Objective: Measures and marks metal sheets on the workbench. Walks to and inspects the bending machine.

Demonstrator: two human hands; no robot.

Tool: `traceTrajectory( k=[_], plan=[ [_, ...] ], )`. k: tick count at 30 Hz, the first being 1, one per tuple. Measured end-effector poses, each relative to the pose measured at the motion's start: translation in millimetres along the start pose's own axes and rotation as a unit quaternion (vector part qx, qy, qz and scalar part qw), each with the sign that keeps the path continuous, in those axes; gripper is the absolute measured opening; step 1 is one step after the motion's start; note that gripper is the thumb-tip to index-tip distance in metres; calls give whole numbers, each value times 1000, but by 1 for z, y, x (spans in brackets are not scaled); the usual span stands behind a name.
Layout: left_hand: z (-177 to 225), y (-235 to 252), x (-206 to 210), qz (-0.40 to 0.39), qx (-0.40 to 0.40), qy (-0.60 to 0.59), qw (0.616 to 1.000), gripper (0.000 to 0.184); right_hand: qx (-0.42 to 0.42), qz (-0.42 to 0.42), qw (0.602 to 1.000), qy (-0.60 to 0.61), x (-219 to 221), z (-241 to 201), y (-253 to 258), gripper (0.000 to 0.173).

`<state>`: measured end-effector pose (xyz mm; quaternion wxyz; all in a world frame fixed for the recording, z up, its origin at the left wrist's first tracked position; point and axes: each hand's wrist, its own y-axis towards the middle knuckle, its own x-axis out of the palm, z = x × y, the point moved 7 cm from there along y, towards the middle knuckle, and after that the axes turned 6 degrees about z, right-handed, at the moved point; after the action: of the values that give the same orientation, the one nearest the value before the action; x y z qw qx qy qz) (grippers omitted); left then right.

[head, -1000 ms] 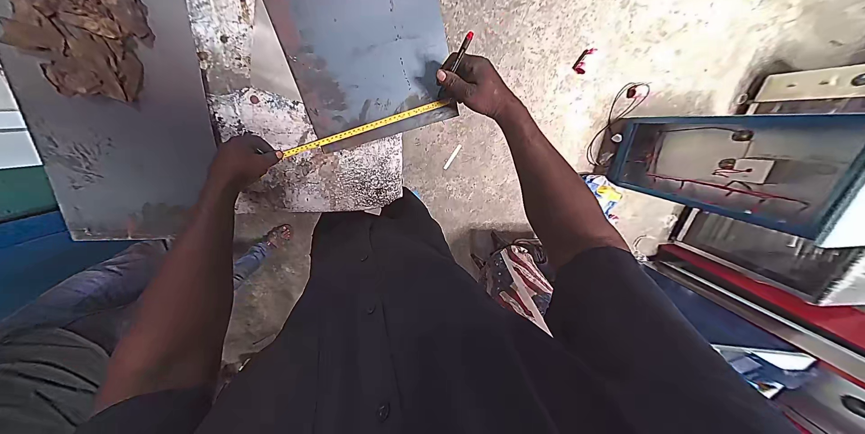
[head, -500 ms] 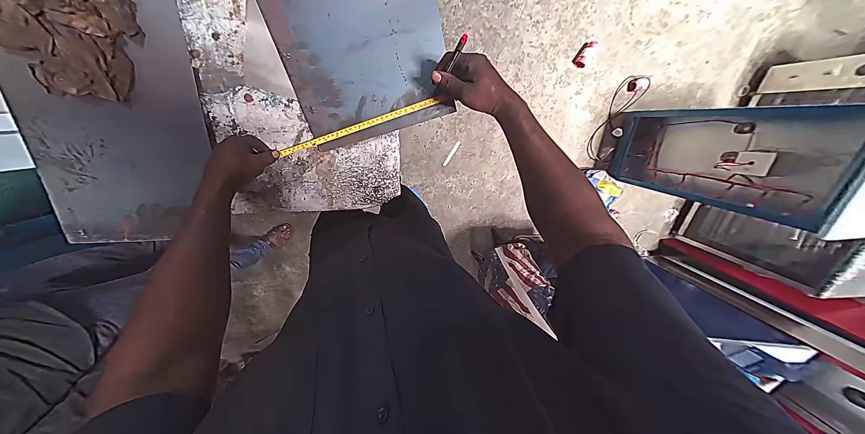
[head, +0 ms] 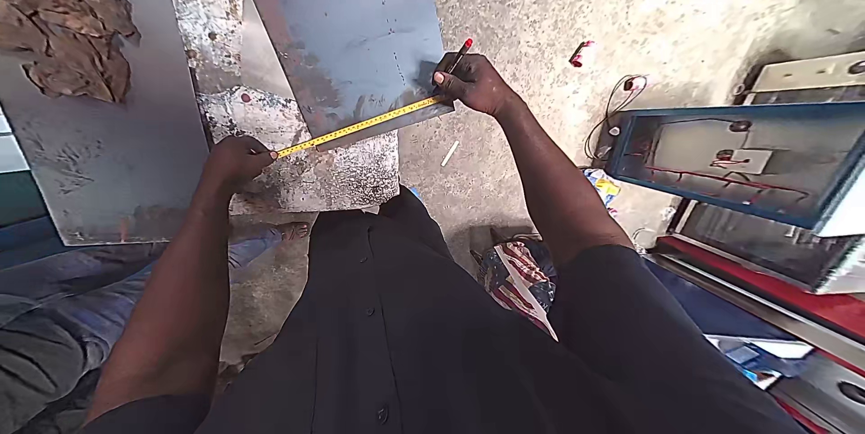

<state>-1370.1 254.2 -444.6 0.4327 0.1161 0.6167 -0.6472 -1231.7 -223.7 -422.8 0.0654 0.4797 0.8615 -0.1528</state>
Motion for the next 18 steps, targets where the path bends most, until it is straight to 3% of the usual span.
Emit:
traceTrajectory(
  k=[8,14,18],
  plan=[
    [-5,1,1,4,-8,-16,1000,38,3,8,1000,-2,1,-1,-1,23],
    [0,2,2,0,6,-19,1000,39,-8,156,987,42,-14,-14,-4,24],
    [1,-6,-3,14,12,-15,1000,40,-21,130,987,91,36,-42,5,24]
  ],
)
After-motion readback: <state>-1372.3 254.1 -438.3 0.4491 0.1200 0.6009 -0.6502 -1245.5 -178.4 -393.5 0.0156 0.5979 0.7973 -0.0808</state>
